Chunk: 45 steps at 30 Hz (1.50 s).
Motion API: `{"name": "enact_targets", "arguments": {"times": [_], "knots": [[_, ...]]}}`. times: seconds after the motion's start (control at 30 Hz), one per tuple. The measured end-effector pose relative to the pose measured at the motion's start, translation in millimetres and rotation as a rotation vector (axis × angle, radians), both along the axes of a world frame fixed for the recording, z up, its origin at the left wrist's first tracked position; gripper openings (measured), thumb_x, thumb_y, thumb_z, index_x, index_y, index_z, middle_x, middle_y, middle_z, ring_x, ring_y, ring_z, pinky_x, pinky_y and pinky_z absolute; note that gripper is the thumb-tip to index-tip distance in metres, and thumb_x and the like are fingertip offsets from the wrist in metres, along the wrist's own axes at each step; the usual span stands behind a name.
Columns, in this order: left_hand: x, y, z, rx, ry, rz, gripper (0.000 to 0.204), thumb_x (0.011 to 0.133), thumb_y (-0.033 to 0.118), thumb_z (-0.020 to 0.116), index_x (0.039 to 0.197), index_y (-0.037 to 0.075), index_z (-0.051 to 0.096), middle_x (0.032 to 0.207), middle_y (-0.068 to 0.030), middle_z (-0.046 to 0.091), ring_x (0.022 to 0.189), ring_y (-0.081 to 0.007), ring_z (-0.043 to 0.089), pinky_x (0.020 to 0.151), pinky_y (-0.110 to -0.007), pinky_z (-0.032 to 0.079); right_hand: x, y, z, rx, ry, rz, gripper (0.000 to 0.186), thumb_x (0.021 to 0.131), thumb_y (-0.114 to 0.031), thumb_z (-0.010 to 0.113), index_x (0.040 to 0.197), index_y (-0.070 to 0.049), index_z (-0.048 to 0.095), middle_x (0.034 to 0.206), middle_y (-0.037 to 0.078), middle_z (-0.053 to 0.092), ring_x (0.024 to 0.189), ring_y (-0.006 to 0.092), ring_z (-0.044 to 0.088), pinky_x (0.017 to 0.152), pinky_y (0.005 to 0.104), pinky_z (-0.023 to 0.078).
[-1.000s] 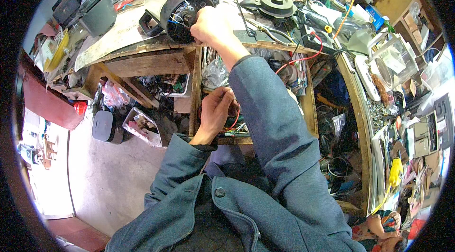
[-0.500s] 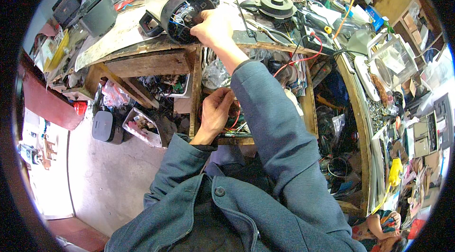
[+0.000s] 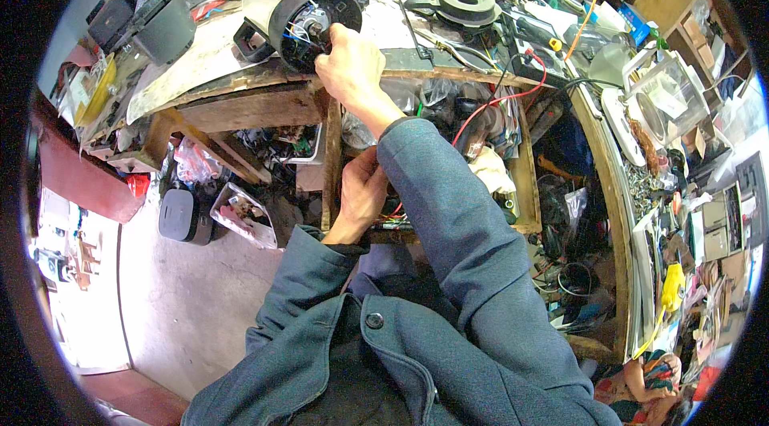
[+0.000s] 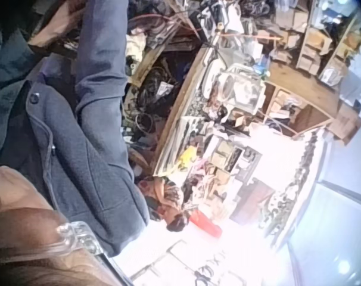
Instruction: The person disassembles a blender, removes the base and jar, and uses a screwdriver to adjust internal wiring and components. They repeatedly reassemble and test the blender, then continue working on the internal wiring.
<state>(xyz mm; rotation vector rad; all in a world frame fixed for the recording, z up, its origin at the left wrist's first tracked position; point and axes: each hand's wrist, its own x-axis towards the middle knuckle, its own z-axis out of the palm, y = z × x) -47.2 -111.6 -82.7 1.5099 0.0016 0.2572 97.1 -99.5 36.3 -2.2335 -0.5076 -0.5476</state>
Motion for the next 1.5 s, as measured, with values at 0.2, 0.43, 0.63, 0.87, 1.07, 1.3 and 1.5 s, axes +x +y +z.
{"name": "enact_targets", "arguments": {"times": [0.2, 0.43, 0.63, 0.87, 1.07, 1.3, 1.5], "knots": [[-2.6, 2.1, 8.8, 0.082, 0.049, 0.022, 0.025, 0.106, 0.015, 0.059, 0.116, -0.005, 0.07, 0.095, -0.0054, 0.073, 0.082, -0.0113, 0.062, 0.075, -0.03, 0.052, 0.1, -6.4, -2.0, 0.047, 0.072, 0.031, 0.025, 0.079, -0.016, 0.071, 0.102, -0.007, 0.074, 0.094, 0.021, 0.075, 0.095, 0.0423, 0.073, 0.086, 0.0523, 0.056], [1.0, -2.4, 6.4, 0.138, -0.042, 0.12, 0.022, 0.104, 0.014, 0.06, 0.106, -0.004, 0.072, 0.08, -0.01, 0.072, 0.07, -0.0133, 0.064, 0.067, -0.032, 0.051, 3.4, -13.7, -10.2, 0.102, 0.073, 0.059, 0.034, 0.081, -0.018, 0.071, 0.113, -0.01, 0.076, 0.096, 0.02, 0.076, 0.097, 0.0404, 0.074, 0.088, 0.0505, 0.056], [-0.3, -4.5, 14.9, 0.163, -0.049, 0.153, 0.023, 0.103, 0.016, 0.062, 0.102, -0.004, 0.073, 0.074, -0.0102, 0.071, 0.065, -0.0134, 0.064, 0.063, -0.033, 0.051, 6.4, -21.1, -13.1, 0.201, 0.145, 0.153, 0.034, 0.087, -0.024, 0.069, 0.117, -0.008, 0.073, 0.094, 0.019, 0.076, 0.094, 0.0396, 0.074, 0.088, 0.0505, 0.056], [-0.6, -4.3, 7.9, 0.065, 0.029, 0.085, 0.021, 0.105, 0.016, 0.062, 0.107, -0.002, 0.073, 0.079, -0.0031, 0.07, 0.07, -0.0092, 0.06, 0.066, -0.028, 0.049, 16.9, -62.1, -15.2, 0.011, -0.023, 0.031, 0.029, 0.09, -0.025, 0.068, 0.112, -0.007, 0.074, 0.095, 0.019, 0.076, 0.092, 0.0374, 0.074, 0.086, 0.0468, 0.056], [7.8, -6.8, -3.4, 0.111, -0.001, 0.075, 0.022, 0.106, 0.018, 0.063, 0.102, -0.002, 0.071, 0.078, 0.0013, 0.067, 0.069, -0.0058, 0.057, 0.064, -0.025, 0.048, 55.6, -84.8, -9.6, -0.237, -0.074, -0.02, 0.021, 0.087, -0.02, 0.065, 0.1, -0.009, 0.078, 0.093, 0.019, 0.075, 0.094, 0.039, 0.073, 0.086, 0.0499, 0.057], [3.6, -10.2, 8.7, -0.004, -0.01, 0.082, 0.025, 0.104, 0.019, 0.065, 0.099, -0.004, 0.07, 0.073, -0.0013, 0.067, 0.066, -0.0069, 0.059, 0.061, -0.027, 0.048, 69.4, -65.5, -7.6, -0.3, -0.338, -0.067, 0.02, 0.088, -0.025, 0.074, 0.101, -0.01, 0.078, 0.098, 0.016, 0.073, 0.096, 0.0366, 0.07, 0.087, 0.0471, 0.056], [5.0, -6.4, 7.0, 0.168, 0.043, 0.085, 0.024, 0.106, 0.017, 0.06, 0.108, -0.005, 0.071, 0.087, -0.0061, 0.073, 0.079, -0.0094, 0.063, 0.072, -0.028, 0.051, 22.5, -31.4, -16.0, 0.12, -0.338, 0.101, 0.017, 0.086, -0.026, 0.076, 0.087, -0.01, 0.072, 0.085, 0.01, 0.069, 0.082, 0.0338, 0.07, 0.074, 0.0472, 0.054]]}}
